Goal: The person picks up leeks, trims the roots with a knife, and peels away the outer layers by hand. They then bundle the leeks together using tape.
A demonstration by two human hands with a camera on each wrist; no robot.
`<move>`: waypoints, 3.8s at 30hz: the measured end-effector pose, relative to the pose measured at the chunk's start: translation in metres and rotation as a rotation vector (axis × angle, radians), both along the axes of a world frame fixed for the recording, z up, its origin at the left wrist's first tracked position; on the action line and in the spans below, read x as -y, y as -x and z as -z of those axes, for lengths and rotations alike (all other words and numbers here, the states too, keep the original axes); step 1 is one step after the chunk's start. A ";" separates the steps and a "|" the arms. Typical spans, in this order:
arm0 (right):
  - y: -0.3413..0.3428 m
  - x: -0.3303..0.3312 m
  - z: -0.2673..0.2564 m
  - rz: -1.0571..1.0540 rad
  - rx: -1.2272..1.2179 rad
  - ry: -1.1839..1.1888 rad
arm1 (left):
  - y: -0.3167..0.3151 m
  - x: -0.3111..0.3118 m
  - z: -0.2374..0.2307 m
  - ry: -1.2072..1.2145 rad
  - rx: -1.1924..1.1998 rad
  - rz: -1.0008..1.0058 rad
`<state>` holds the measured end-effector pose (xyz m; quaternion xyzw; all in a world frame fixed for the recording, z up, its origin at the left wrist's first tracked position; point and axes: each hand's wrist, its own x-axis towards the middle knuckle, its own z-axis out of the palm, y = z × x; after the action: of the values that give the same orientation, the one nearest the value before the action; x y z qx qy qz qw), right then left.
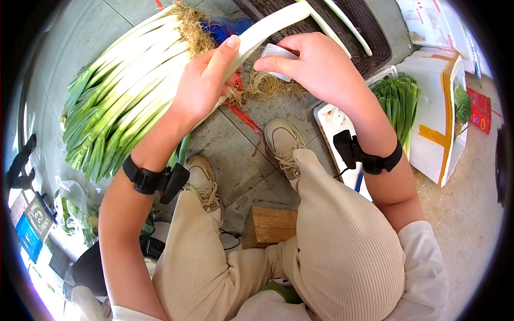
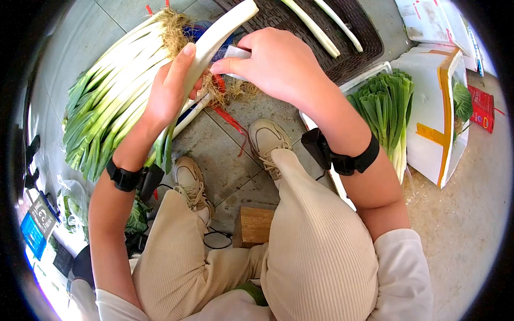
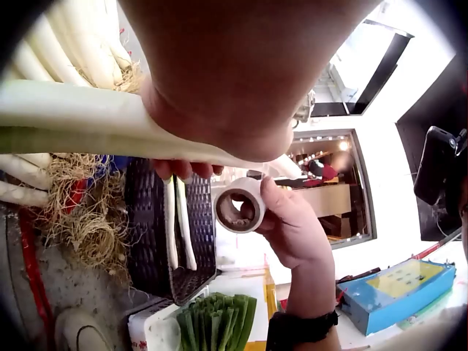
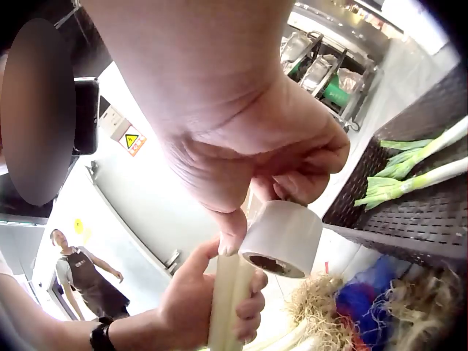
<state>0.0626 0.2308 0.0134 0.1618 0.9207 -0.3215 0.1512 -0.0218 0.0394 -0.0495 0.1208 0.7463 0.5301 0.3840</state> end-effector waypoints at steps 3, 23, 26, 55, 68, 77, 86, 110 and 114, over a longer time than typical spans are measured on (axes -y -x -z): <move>-0.002 -0.009 0.009 -0.012 -0.031 0.083 | 0.000 0.002 -0.003 -0.018 0.015 0.028; -0.006 -0.017 0.051 -0.250 -0.544 0.767 | 0.004 0.000 -0.042 -0.198 0.469 0.274; -0.009 -0.016 0.046 -0.243 -0.521 0.802 | 0.013 0.006 -0.029 -0.166 0.498 0.420; -0.012 -0.004 0.054 0.022 -0.523 0.858 | -0.010 0.016 -0.004 -0.320 -0.375 0.210; -0.017 -0.017 0.041 -0.228 -0.295 0.886 | -0.008 0.021 -0.020 -0.337 0.035 0.327; -0.022 -0.022 0.036 -0.335 -0.301 0.731 | -0.003 0.025 -0.020 -0.382 0.264 0.376; -0.024 -0.025 0.029 -0.252 -0.135 0.355 | 0.003 0.029 -0.021 -0.379 0.292 0.348; -0.021 0.001 0.054 -0.010 -0.496 0.907 | 0.019 0.036 -0.025 -0.378 0.501 0.429; -0.022 0.011 0.048 0.182 -0.364 0.872 | 0.018 0.034 -0.020 -0.280 0.238 0.420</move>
<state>0.0842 0.2201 -0.0343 0.1046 0.6937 -0.7126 0.0127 -0.0395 0.0058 -0.0298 0.2613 0.5741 0.5473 0.5500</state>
